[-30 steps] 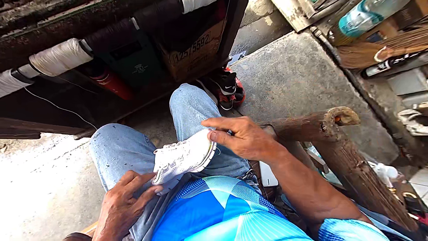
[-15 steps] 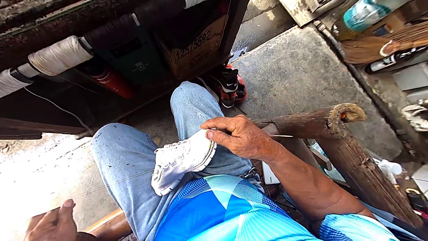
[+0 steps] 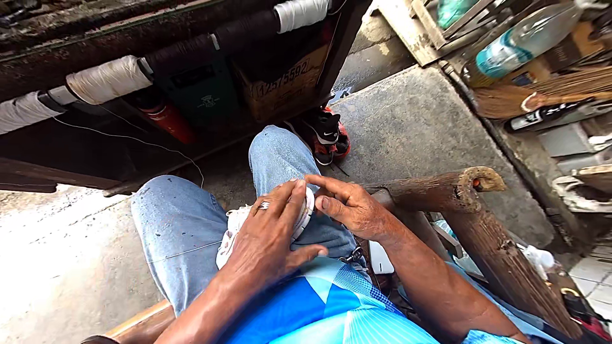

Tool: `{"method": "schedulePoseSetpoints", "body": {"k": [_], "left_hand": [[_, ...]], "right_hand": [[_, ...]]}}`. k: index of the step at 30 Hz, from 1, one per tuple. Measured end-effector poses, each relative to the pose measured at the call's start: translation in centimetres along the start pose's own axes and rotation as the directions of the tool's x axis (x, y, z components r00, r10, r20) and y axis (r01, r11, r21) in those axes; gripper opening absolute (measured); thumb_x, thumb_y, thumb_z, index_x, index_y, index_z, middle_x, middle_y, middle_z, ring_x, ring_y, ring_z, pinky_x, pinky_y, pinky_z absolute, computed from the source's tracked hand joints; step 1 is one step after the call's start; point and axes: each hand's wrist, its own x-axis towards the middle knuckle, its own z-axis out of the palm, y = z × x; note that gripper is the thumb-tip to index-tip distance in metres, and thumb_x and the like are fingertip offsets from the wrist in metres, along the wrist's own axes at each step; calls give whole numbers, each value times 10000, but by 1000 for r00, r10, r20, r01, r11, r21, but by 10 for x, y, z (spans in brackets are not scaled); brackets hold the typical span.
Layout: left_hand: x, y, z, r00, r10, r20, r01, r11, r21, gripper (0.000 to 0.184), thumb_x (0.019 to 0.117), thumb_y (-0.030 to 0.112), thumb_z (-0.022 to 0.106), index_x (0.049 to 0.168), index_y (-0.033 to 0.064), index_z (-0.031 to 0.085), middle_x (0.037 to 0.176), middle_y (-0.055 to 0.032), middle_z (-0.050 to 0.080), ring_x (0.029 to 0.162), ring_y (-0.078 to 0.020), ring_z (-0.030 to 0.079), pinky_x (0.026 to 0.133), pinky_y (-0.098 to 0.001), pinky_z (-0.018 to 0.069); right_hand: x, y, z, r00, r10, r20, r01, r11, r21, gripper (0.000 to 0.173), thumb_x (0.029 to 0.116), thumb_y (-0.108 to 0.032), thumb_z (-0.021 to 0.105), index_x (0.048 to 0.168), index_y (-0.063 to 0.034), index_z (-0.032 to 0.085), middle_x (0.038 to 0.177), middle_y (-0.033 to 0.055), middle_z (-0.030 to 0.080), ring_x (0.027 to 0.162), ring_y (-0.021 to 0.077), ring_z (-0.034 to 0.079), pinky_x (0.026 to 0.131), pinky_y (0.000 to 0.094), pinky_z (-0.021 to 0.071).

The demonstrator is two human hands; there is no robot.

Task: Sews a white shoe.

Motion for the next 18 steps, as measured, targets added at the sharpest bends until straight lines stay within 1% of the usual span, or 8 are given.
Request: {"method": "schedulePoseSetpoints", "body": {"k": [2,3,5,7,9,11,15,18], "left_hand": [[9,-4,8,1000,-11,2,11,999,54,968,889,731,575,1568,67,383,1521,-148,513,1325,-280,573,1077,-522,470],[10,-5,10,999,-32,5,31,998,58,943,905,701,578,1581,81,359,1519,-145,512,1291,-285,596,1047,-521,491],[11,-5,11,997,-67,24,65,996,60,902,934,654,570,1601,99,323,1519,-136,510,1273,-284,608,1039,-517,497],[11,-4,13,996,-84,24,82,994,70,819,966,571,561,1599,107,330,1520,-115,521,1266,-263,619,1037,-503,499],[12,-3,15,996,-91,12,90,993,80,775,978,501,559,1601,105,323,1517,-117,523,1257,-260,623,1031,-498,501],[12,-2,19,997,-77,-14,78,992,94,755,970,438,570,1595,89,331,1505,-134,532,1235,-273,635,1016,-503,507],[11,-3,22,998,-61,-33,64,993,103,728,964,364,576,1586,69,337,1503,-144,529,1213,-280,643,993,-494,521],[10,-2,23,998,-48,-36,52,992,116,712,958,330,567,1573,46,348,1501,-152,528,1234,-293,628,990,-492,515]], "right_hand": [[-11,6,-8,991,47,123,-48,999,1,609,998,-471,611,1443,-57,569,1001,-1,716,825,26,644,739,217,551],[-16,9,-12,983,47,176,-48,999,3,539,990,-438,641,1356,-43,633,975,-24,699,830,-2,624,747,189,533],[-22,15,-19,976,2,216,-11,999,43,291,1006,-305,651,1101,-46,743,932,-49,712,833,-39,621,754,161,519],[-23,18,-23,986,-72,151,49,987,154,231,1027,-244,615,990,-63,754,899,-59,689,774,-35,596,677,155,498],[-20,17,-27,991,-128,35,108,931,347,215,1020,-229,618,968,-82,765,929,-24,690,693,5,581,595,176,498],[-12,12,-24,987,-159,-26,149,843,517,219,1013,-276,634,961,-112,768,1021,27,697,678,51,604,578,209,527],[3,2,-14,987,-157,-26,129,697,705,287,1025,-312,580,861,-116,711,1245,87,648,730,94,643,554,223,539],[9,1,-12,990,-137,-30,104,571,814,297,1058,-310,532,892,-117,686,1125,117,701,751,145,695,524,234,545]]}}
